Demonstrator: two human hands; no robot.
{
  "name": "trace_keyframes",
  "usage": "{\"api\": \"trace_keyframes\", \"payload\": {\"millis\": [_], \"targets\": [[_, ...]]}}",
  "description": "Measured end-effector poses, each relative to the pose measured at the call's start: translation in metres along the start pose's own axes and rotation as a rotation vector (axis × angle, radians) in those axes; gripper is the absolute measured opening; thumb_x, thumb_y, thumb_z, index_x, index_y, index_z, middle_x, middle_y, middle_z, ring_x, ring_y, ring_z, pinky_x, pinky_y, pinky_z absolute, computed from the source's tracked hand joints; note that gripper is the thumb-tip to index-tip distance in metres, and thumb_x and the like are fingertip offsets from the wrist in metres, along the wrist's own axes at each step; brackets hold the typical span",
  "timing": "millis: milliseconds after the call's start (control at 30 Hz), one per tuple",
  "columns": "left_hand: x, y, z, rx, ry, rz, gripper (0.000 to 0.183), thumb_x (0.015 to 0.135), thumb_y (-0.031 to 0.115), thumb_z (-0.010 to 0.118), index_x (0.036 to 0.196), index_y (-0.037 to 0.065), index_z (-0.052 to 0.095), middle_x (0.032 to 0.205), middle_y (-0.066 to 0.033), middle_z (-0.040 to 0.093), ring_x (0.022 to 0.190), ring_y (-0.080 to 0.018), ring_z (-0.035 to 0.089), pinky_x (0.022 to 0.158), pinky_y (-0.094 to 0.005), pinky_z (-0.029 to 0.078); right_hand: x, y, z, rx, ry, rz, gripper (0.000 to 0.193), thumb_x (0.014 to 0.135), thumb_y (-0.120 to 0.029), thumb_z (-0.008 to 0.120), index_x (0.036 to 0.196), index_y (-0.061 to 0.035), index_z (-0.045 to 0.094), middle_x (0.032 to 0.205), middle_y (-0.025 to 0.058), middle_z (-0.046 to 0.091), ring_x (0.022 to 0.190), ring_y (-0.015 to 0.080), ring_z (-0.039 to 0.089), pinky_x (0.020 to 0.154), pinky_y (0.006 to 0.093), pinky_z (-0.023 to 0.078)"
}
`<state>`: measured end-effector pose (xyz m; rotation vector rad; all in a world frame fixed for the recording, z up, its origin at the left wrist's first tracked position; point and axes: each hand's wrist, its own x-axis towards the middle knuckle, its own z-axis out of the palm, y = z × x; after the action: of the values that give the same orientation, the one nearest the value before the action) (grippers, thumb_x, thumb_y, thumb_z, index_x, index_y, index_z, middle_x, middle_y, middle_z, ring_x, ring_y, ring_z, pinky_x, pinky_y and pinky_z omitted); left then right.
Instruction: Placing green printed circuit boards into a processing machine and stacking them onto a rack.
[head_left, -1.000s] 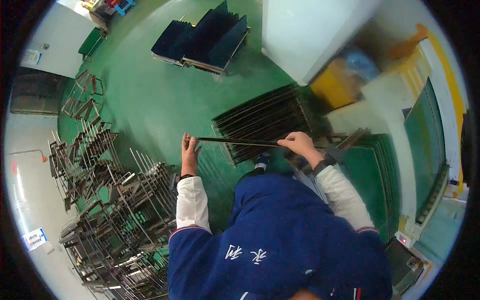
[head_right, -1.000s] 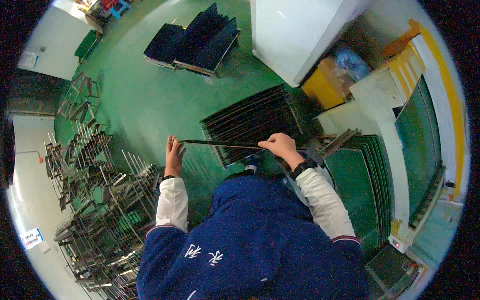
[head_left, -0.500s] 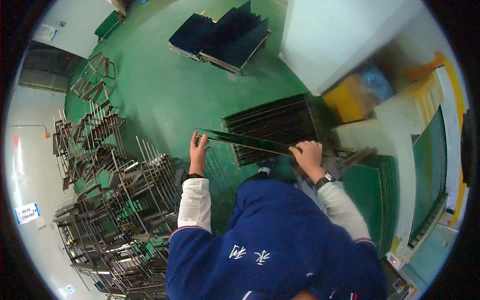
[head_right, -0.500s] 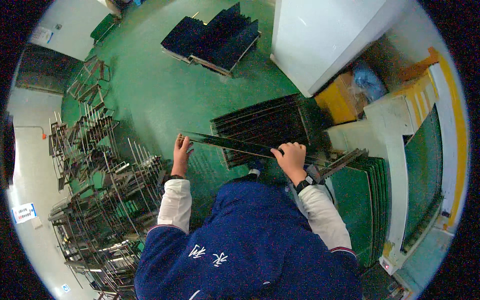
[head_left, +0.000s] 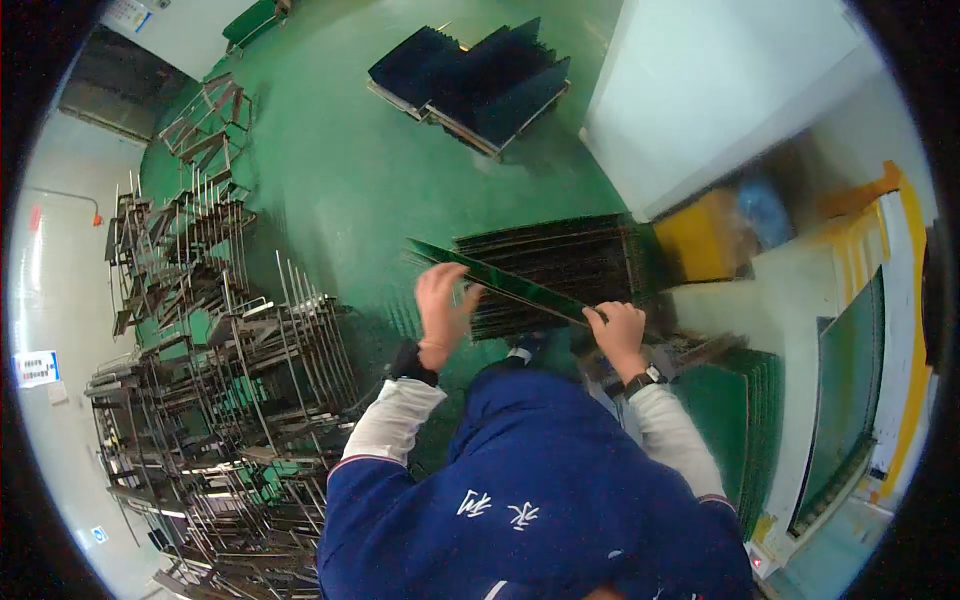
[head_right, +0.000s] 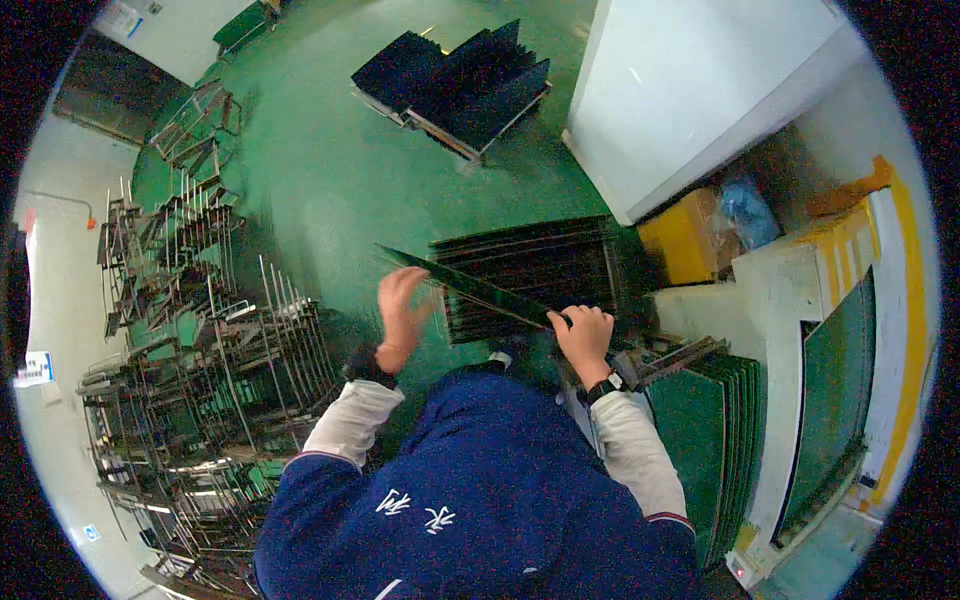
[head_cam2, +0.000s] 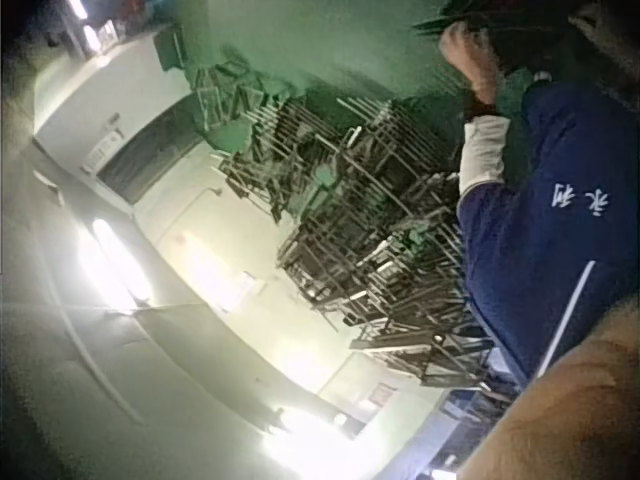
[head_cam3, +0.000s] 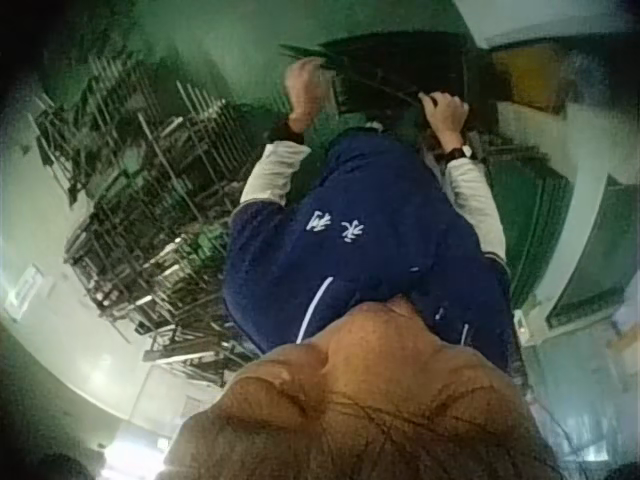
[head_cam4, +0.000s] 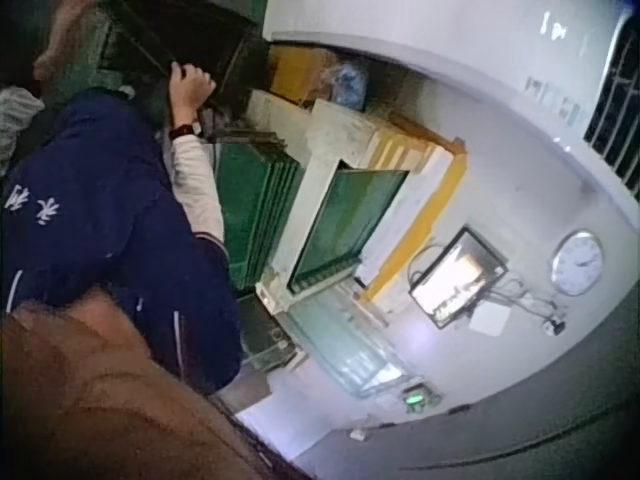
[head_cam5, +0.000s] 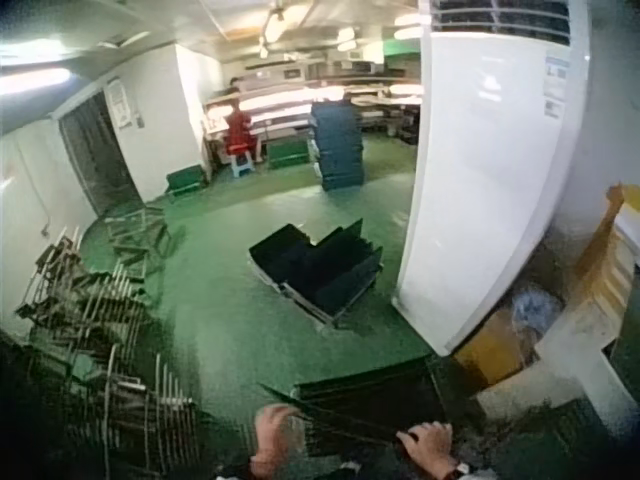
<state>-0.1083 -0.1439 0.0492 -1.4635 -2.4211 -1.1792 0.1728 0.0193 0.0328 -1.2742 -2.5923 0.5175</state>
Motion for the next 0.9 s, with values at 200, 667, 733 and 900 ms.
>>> {"api": "trace_keyframes", "payload": {"millis": [200,667,733,900], "targets": [[0.0,0.055,0.042,-0.143,-0.196,0.178,0.023,0.074,0.024,0.074,0.09,0.009,0.067,0.096,-0.0063,0.062,0.099,-0.0285,0.053,0.089,-0.0423,0.039,-0.004,0.002,0.002,-0.015,-0.003,-0.015,0.027,0.081,-0.037,0.065,0.079,-0.0103,0.07,0.08,0.0073,0.066,0.081,0.0287,0.058,0.074,0.0422,0.039],[-0.001,0.069,0.072,-0.002,-0.6,0.268,0.038,0.079,0.045,0.064,0.072,0.008,0.067,0.078,-0.0064,0.06,0.085,-0.0253,0.054,0.077,-0.0381,0.04,0.001,0.001,0.002,-0.032,-0.051,0.002,0.029,0.083,-0.038,0.063,0.081,-0.0094,0.07,0.085,0.0082,0.068,0.084,0.0299,0.059,0.077,0.0431,0.04],[-0.001,0.073,0.073,0.034,-0.632,0.268,0.042,0.082,0.048,0.06,0.074,0.008,0.069,0.079,-0.0067,0.061,0.086,-0.0248,0.055,0.077,-0.0377,0.039,0.0,0.002,-0.001,-0.027,-0.018,-0.01,0.029,0.083,-0.038,0.063,0.08,-0.0093,0.07,0.084,0.0084,0.068,0.084,0.0302,0.059,0.077,0.0434,0.04],[-0.007,0.074,0.068,0.102,-0.667,0.283,0.042,0.084,0.047,0.057,0.072,0.008,0.068,0.077,-0.007,0.06,0.085,-0.0251,0.054,0.077,-0.0393,0.038,0.0,-0.004,-0.004,-0.064,0.036,-0.076,0.03,0.081,-0.038,0.062,0.077,-0.0088,0.07,0.078,0.0106,0.068,0.077,0.0336,0.062,0.069,0.046,0.044]]}}
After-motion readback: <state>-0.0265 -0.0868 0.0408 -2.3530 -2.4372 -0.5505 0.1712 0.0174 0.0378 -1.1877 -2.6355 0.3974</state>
